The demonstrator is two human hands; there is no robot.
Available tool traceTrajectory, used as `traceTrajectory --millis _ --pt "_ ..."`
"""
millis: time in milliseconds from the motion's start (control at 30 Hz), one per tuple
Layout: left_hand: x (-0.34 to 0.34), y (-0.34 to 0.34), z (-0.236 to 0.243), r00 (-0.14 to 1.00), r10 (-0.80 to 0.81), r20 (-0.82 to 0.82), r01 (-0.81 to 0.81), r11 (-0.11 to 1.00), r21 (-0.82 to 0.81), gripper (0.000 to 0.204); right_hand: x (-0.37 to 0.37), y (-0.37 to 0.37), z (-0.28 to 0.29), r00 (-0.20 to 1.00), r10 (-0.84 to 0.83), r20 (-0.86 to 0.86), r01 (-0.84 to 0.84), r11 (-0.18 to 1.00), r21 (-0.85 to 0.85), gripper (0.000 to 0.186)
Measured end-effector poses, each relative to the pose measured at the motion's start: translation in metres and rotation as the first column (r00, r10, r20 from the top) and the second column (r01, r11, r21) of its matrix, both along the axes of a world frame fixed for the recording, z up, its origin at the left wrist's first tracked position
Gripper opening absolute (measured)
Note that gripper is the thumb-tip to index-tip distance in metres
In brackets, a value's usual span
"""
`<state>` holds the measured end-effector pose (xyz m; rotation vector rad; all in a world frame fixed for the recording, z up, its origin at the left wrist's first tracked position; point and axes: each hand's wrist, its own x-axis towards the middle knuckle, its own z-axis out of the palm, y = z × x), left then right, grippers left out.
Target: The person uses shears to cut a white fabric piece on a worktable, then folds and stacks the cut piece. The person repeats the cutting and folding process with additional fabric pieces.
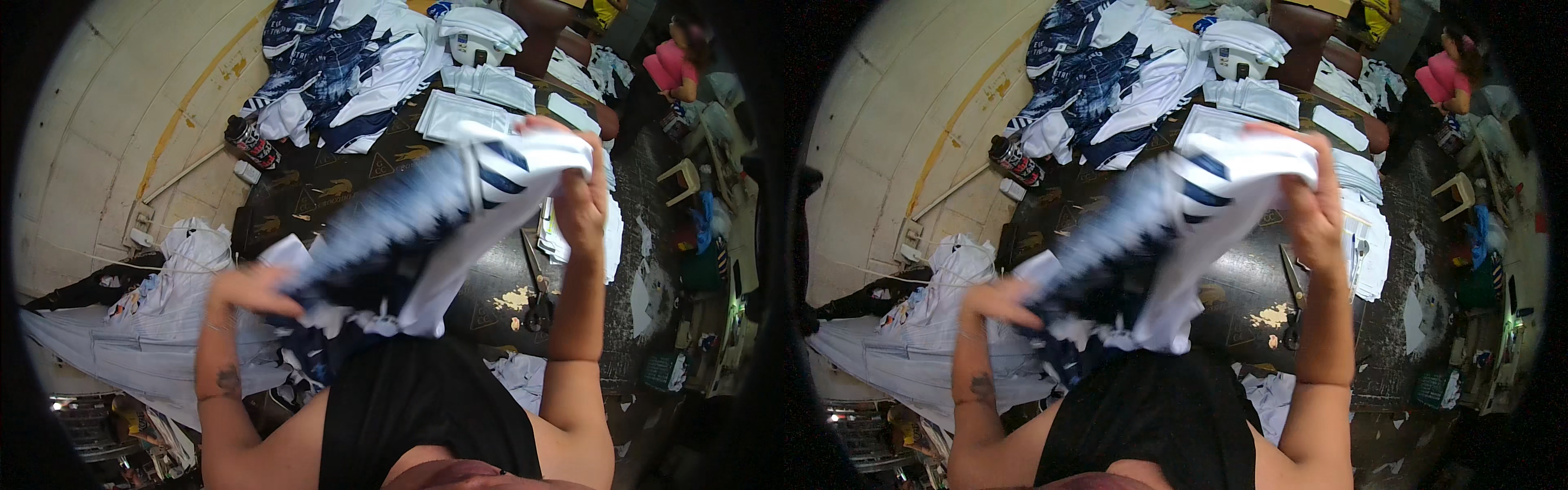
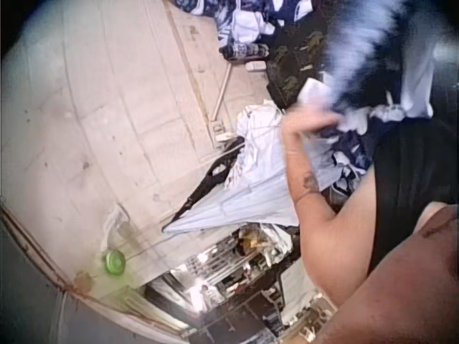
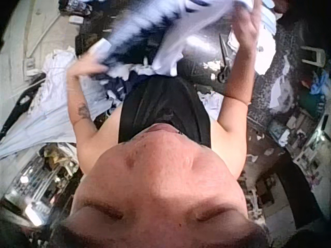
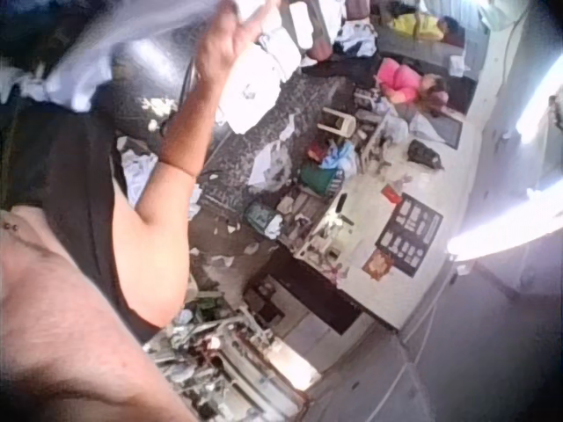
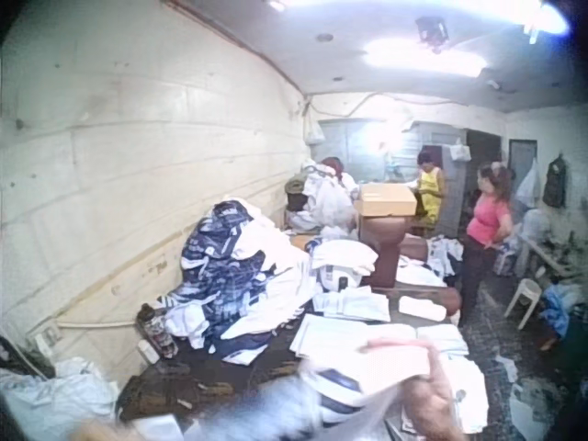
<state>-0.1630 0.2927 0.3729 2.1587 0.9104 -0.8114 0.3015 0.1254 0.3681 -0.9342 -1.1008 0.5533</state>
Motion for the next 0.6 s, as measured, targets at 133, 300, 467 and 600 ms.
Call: traceTrajectory --millis 133,300,467,600 --pt "0.005 -0.027 0.003 0.963 0.219 0.155 -0.238 0.964 0.116 0.044 0.016 -0.078 0.027 0.825 0.391 0.409 0.026 0.696 -0.717 0.04" --pt "-0.063 0.104 0.007 0.421 0.271 0.866 -0.752 0.638 0.167 0.049 0.032 -0.105 0.031 0.854 0.516 0.065 -0.511 0.856 -0.073 0.031" --pt "0.043 0.218 -0.073 0.59 -0.127 0.798 -0.558 0.65 0.516 0.068 0.083 -0.023 -0.039 0.248 -0.077 0.966 0.781 0.606 -0.152 0.024" --pt "0.116 0.166 -0.165 0.591 -0.382 0.71 -0.612 0.361 0.704 0.074 0.004 0.005 -0.195 -0.004 -0.151 0.989 0.799 0.594 0.094 0.05"
